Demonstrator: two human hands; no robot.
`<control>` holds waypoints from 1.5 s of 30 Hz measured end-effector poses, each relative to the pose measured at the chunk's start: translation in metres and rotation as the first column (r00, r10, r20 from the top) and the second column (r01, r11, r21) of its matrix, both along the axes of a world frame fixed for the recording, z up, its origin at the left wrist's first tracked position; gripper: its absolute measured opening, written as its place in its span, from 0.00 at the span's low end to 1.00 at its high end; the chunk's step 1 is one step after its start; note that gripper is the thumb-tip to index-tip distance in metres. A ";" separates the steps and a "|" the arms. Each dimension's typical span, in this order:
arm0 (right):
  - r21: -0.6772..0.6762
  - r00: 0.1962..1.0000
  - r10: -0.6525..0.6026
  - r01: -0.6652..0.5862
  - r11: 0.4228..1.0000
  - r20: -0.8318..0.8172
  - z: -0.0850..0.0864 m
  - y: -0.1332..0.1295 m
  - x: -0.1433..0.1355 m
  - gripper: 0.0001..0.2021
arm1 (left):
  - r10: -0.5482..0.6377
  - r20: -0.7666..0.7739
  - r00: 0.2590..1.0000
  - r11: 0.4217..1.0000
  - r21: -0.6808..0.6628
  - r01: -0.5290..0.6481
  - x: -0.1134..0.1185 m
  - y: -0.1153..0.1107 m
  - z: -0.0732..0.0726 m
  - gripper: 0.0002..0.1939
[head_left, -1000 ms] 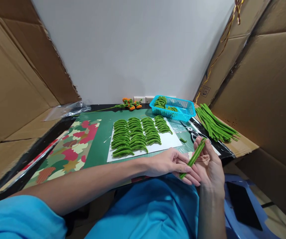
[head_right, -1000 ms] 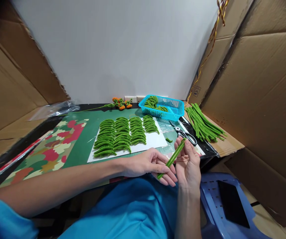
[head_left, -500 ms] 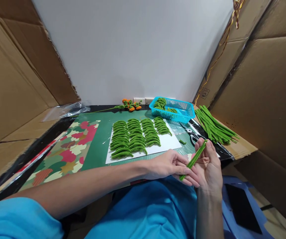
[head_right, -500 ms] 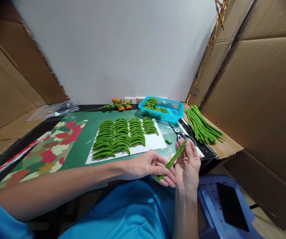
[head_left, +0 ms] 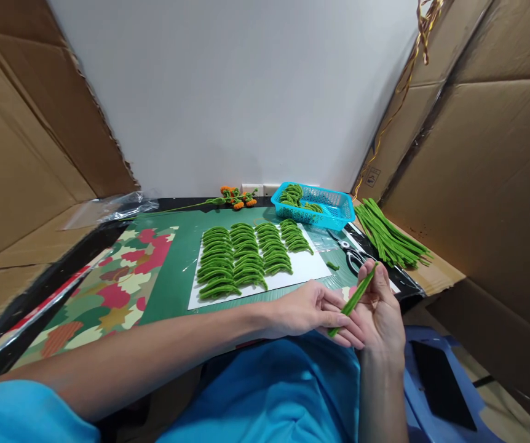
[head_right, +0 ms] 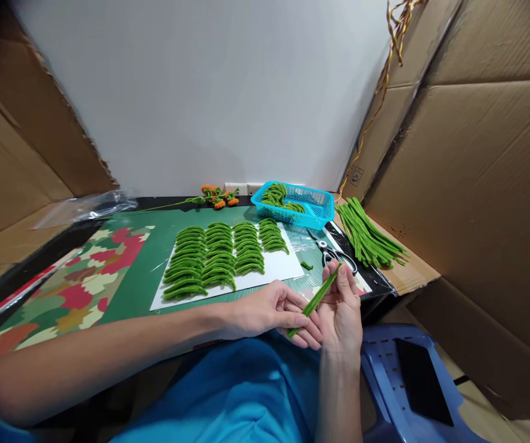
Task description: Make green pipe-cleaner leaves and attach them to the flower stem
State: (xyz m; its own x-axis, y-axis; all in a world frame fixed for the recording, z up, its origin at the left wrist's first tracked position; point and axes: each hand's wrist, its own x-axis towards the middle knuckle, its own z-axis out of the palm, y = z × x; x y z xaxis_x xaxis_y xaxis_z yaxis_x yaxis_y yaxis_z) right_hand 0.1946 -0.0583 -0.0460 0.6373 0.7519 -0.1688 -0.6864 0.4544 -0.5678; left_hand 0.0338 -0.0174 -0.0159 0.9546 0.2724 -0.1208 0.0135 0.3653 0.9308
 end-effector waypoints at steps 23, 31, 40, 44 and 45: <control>0.072 0.948 0.283 -0.295 0.953 0.145 0.017 0.004 -0.021 0.15 | 0.109 -0.019 0.994 0.993 0.052 -0.108 0.004 0.003 0.009 0.25; -0.136 0.568 0.067 0.079 0.988 0.820 0.019 0.003 0.025 0.12 | 0.248 -0.029 0.968 0.963 0.118 -0.243 0.001 0.014 0.022 0.23; -0.128 0.608 0.192 -0.148 0.981 0.771 0.026 -0.009 0.012 0.16 | 0.273 -0.099 0.957 0.893 0.395 -0.214 -0.004 0.018 0.042 0.23; -0.099 0.644 0.164 -0.137 0.986 0.748 0.024 -0.011 0.003 0.12 | 0.270 -0.103 0.957 0.857 0.479 -0.190 -0.004 0.014 0.039 0.22; -0.088 0.656 0.141 -0.113 0.990 0.741 0.023 -0.011 0.002 0.12 | 0.277 -0.091 0.956 0.838 0.509 -0.194 -0.004 0.014 0.040 0.21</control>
